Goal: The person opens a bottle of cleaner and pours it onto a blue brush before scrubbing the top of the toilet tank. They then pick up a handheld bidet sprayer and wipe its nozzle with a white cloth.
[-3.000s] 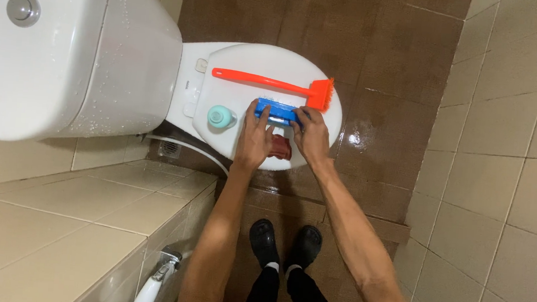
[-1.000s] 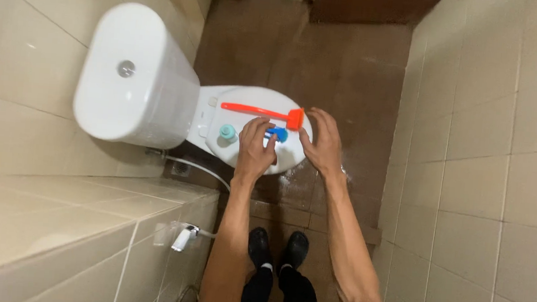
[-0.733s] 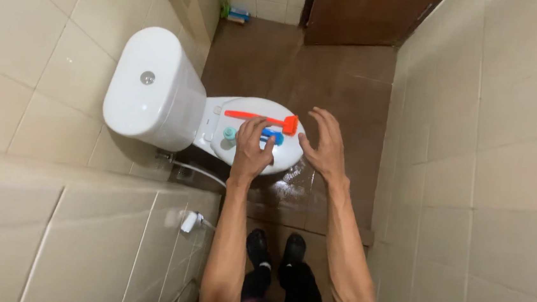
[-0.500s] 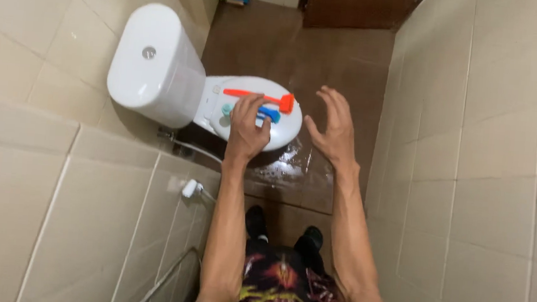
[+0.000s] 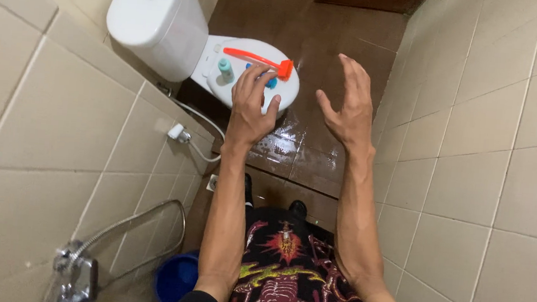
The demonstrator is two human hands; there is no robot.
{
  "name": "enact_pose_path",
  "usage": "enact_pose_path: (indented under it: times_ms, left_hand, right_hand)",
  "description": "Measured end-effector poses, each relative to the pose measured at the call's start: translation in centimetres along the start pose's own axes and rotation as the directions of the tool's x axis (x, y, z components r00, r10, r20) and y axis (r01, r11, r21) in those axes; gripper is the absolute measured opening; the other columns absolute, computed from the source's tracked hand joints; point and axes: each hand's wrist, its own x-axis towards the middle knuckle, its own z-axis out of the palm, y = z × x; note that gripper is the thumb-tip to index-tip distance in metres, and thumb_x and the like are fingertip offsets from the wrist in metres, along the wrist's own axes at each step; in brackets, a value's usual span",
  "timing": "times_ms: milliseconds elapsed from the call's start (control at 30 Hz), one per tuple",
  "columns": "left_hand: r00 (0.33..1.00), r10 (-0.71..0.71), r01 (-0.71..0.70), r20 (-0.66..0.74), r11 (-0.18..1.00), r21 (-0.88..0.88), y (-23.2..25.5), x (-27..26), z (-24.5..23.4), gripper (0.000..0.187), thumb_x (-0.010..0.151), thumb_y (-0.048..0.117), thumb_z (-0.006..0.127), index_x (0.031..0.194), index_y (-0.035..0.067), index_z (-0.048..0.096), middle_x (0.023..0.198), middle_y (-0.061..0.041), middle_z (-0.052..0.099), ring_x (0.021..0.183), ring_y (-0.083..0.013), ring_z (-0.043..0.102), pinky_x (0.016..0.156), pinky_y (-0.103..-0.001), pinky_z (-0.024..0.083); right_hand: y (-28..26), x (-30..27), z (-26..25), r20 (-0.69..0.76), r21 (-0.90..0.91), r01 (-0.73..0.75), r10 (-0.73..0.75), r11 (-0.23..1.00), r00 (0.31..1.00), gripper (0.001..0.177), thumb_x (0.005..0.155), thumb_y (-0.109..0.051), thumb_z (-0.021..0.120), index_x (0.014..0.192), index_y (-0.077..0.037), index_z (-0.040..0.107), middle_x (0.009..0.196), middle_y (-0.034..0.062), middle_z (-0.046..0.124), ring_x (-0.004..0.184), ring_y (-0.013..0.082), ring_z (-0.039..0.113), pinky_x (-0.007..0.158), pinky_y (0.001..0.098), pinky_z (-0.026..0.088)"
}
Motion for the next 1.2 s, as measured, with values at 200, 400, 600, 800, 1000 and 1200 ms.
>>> enact_pose_path:
  times_ms: [200, 400, 600, 800, 1000, 1200]
  left_hand:
    - [0.998, 0.007, -0.002, -0.066, 0.997, 0.078, 1.4, -3.2, 1.3, 0.046, 0.093, 0.013, 0.071, 0.137, 0.003, 0.06, 0.147, -0.017, 0.053, 0.145, -0.0371, 0.044, 0.123, -0.054, 0.031]
    - [0.991, -0.066, 0.071, -0.115, 0.997, 0.042, 4.4, -6.0, 1.9, 0.047, 0.093, 0.011, 0.071, 0.138, 0.003, 0.059, 0.149, -0.016, 0.052, 0.146, -0.0395, 0.043, 0.123, -0.053, 0.033]
    - [0.986, -0.098, 0.109, -0.134, 0.991, 0.077, 5.2, -7.9, 2.5, 0.049, 0.093, 0.011, 0.072, 0.139, 0.004, 0.057, 0.15, -0.016, 0.051, 0.148, -0.0402, 0.042, 0.124, -0.054, 0.031]
    - [0.973, -0.135, 0.158, -0.188, 0.981, 0.113, 4.7, -8.3, 0.5, 0.049, 0.095, 0.011, 0.073, 0.141, 0.005, 0.056, 0.152, -0.016, 0.05, 0.15, -0.0394, 0.041, 0.125, -0.054, 0.032]
    - [0.959, -0.154, 0.189, -0.237, 0.973, 0.135, 3.7, -7.7, -2.2, 0.049, 0.094, 0.009, 0.072, 0.14, 0.005, 0.057, 0.152, -0.016, 0.05, 0.148, -0.0402, 0.041, 0.124, -0.053, 0.032]
    - [0.945, -0.15, 0.201, -0.289, 0.968, 0.152, 2.5, -6.7, -5.5, 0.045, 0.096, 0.009, 0.073, 0.138, 0.004, 0.059, 0.151, -0.016, 0.051, 0.147, -0.0397, 0.042, 0.123, -0.052, 0.034]
  right_hand:
    - [1.5, -3.0, -0.5, 0.038, -0.015, 0.115, -0.115, 0.993, 0.993, 0.074, 0.092, -0.017, 0.084, 0.153, -0.004, 0.046, 0.152, 0.0196, 0.051, 0.143, 0.038, 0.048, 0.12, 0.0477, 0.042]
    - [1.1, -5.1, -2.1, 0.083, 0.076, 0.103, -0.109, 0.992, 0.991, 0.074, 0.09, -0.014, 0.083, 0.153, -0.006, 0.046, 0.152, 0.0173, 0.053, 0.143, 0.0367, 0.051, 0.119, 0.0442, 0.047]
    - [1.4, -5.9, -2.5, 0.145, 0.098, 0.135, -0.149, 0.986, 0.978, 0.076, 0.091, -0.016, 0.083, 0.156, -0.006, 0.044, 0.155, 0.0189, 0.05, 0.145, 0.0371, 0.049, 0.12, 0.0447, 0.045]
    - [0.7, -4.9, -1.4, 0.164, 0.145, 0.177, -0.2, 0.973, 0.966, 0.077, 0.092, -0.016, 0.084, 0.156, -0.008, 0.043, 0.157, 0.0176, 0.051, 0.148, 0.0367, 0.048, 0.122, 0.0447, 0.046]
    - [-1.0, -2.6, 1.0, 0.178, 0.18, 0.243, -0.274, 0.953, 0.945, 0.075, 0.094, -0.018, 0.083, 0.157, -0.007, 0.043, 0.156, 0.0191, 0.05, 0.147, 0.0375, 0.048, 0.122, 0.0456, 0.045]
    - [-3.6, -0.1, 3.3, 0.187, 0.251, 0.295, -0.345, 0.922, 0.92, 0.072, 0.095, -0.017, 0.08, 0.156, -0.006, 0.044, 0.155, 0.0197, 0.051, 0.144, 0.0375, 0.051, 0.12, 0.0451, 0.046]
